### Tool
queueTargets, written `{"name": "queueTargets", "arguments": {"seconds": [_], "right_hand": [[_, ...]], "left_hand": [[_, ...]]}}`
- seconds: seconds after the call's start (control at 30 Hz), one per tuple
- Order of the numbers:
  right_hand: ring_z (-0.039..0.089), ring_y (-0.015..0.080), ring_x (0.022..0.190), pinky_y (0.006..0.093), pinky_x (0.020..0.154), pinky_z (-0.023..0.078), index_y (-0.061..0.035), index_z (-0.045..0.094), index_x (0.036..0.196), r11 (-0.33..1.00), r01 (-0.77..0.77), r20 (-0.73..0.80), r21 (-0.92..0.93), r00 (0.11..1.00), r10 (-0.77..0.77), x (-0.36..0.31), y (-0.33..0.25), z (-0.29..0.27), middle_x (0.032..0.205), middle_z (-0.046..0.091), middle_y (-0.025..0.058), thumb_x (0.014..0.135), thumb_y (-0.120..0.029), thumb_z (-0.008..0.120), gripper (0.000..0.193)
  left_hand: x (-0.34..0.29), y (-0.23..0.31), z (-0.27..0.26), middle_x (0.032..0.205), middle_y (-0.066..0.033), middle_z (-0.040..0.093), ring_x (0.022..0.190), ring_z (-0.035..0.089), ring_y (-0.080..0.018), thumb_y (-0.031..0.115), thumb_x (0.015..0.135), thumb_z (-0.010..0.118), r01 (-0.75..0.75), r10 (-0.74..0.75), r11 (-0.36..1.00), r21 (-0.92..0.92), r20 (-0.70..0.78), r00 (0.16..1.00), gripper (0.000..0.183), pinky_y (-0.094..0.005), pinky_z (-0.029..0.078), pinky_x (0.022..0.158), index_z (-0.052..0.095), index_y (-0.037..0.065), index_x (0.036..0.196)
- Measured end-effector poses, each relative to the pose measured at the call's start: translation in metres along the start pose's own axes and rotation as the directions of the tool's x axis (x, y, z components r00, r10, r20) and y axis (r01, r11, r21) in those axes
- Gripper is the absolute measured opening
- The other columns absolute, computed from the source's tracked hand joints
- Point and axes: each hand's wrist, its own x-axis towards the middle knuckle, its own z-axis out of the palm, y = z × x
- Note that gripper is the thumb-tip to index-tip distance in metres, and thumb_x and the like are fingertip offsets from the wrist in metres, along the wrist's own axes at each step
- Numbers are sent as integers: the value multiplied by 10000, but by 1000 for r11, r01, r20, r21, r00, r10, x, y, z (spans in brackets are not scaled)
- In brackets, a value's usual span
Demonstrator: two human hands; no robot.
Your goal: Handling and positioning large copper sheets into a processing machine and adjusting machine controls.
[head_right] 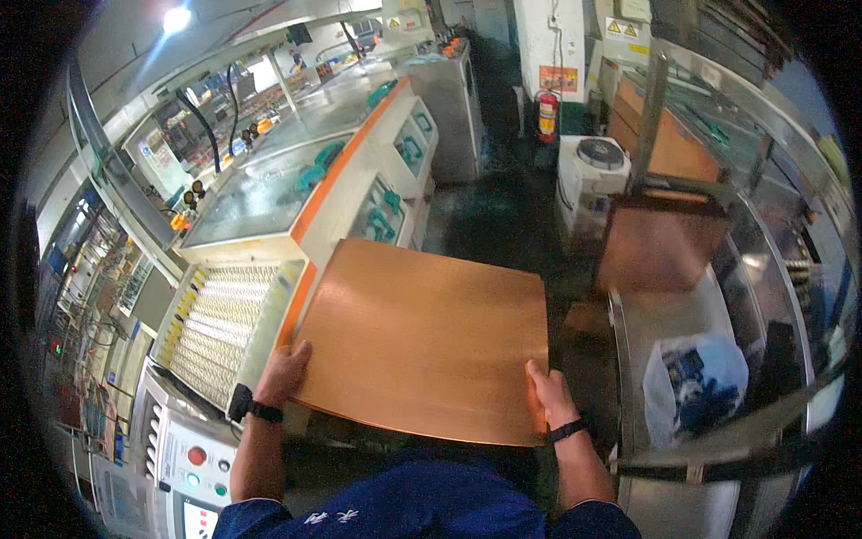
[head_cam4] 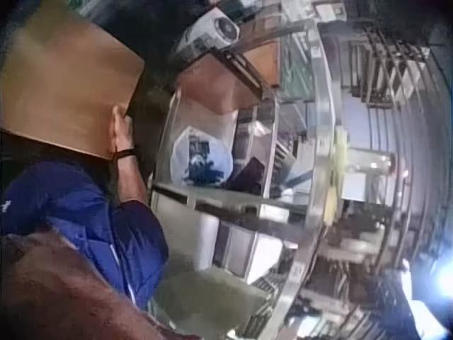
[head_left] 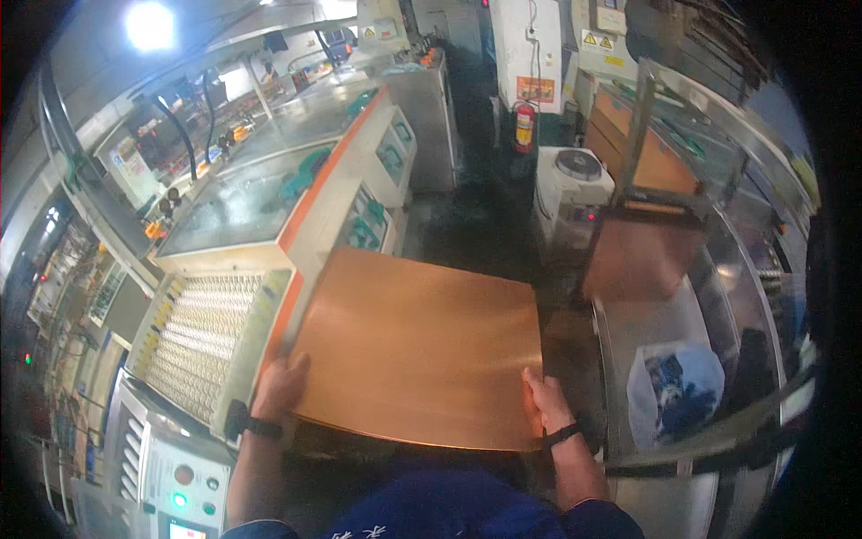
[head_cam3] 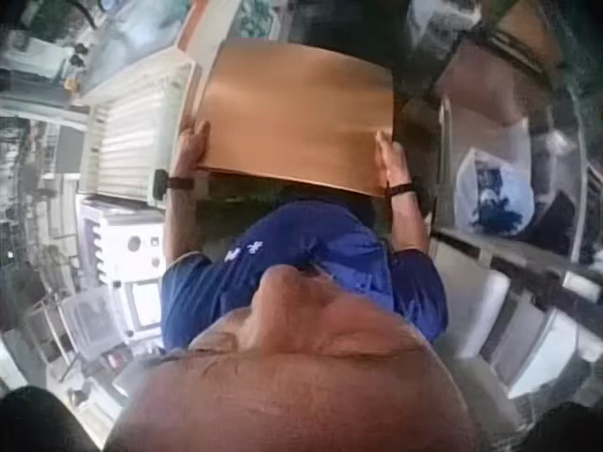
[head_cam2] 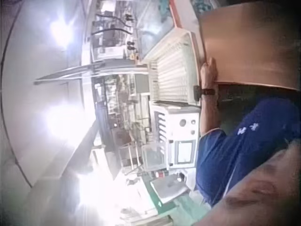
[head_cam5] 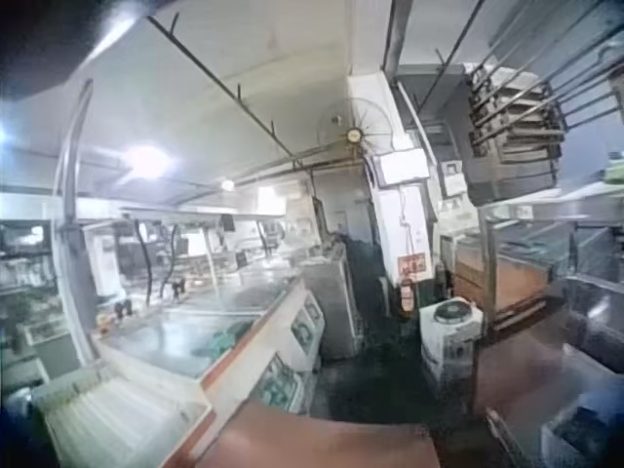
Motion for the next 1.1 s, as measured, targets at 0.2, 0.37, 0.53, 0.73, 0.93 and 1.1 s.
{"name": "queueTargets", "arguments": {"seconds": [0.2, 0.37, 0.53, 0.73, 0.93, 1.1], "right_hand": [[485, 87, 546, 287, 485, 352, -98, 607, 738, 990, 79, 104, -115, 992, -67, 105, -165, 82, 689, 572, -26, 999, -374, 664, 384], [523, 80, 600, 277, 530, 425, -33, 639, 926, 978, 194, 235, 74, 950, -206, 214, -229, 203, 772, 613, -9, 1020, -342, 650, 323], [627, 122, 817, 315, 728, 534, 40, 668, 1117, 981, 192, 339, 37, 921, -193, 297, -309, 310, 980, 685, 52, 1029, -311, 647, 362], [662, 149, 913, 329, 800, 545, 46, 654, 1155, 992, 120, 401, -30, 911, -99, 376, -357, 401, 1068, 705, 81, 1031, -280, 645, 348], [667, 191, 1033, 364, 912, 548, 44, 583, 1284, 1000, -2, 498, -13, 867, 9, 382, -389, 428, 1179, 684, 112, 1047, -220, 607, 356], [638, 217, 1131, 376, 966, 535, 30, 508, 1363, 987, 9, 443, 161, 893, -81, 374, -381, 435, 1262, 644, 126, 1041, -162, 557, 378]], "left_hand": [[121, 31, -48, 798, -148, 691, 747, 675, -218, 435, 987, 603, 17, -82, 882, -471, -119, 990, 566, -379, 535, 666, 679, -125, 965], [239, 18, -105, 863, -89, 703, 749, 655, -135, 379, 1011, 619, -63, -78, 771, -634, -192, 978, 480, -303, 517, 638, 698, -94, 981], [363, -9, -145, 854, -85, 695, 736, 636, -136, 397, 988, 640, -51, -150, 757, -652, -249, 957, 498, -301, 501, 639, 701, -97, 967], [463, -26, -161, 903, -121, 730, 798, 676, -177, 424, 972, 628, -4, -216, 719, -695, -229, 949, 529, -339, 521, 689, 725, -96, 979], [524, -77, -172, 954, -125, 742, 823, 691, -190, 431, 974, 621, 162, -291, 826, -540, -161, 943, 543, -336, 535, 717, 722, -96, 1063], [543, -62, -176, 915, -73, 735, 775, 679, -163, 409, 971, 650, 226, -310, 810, -541, -68, 948, 513, -315, 535, 685, 725, -92, 1057]]}}
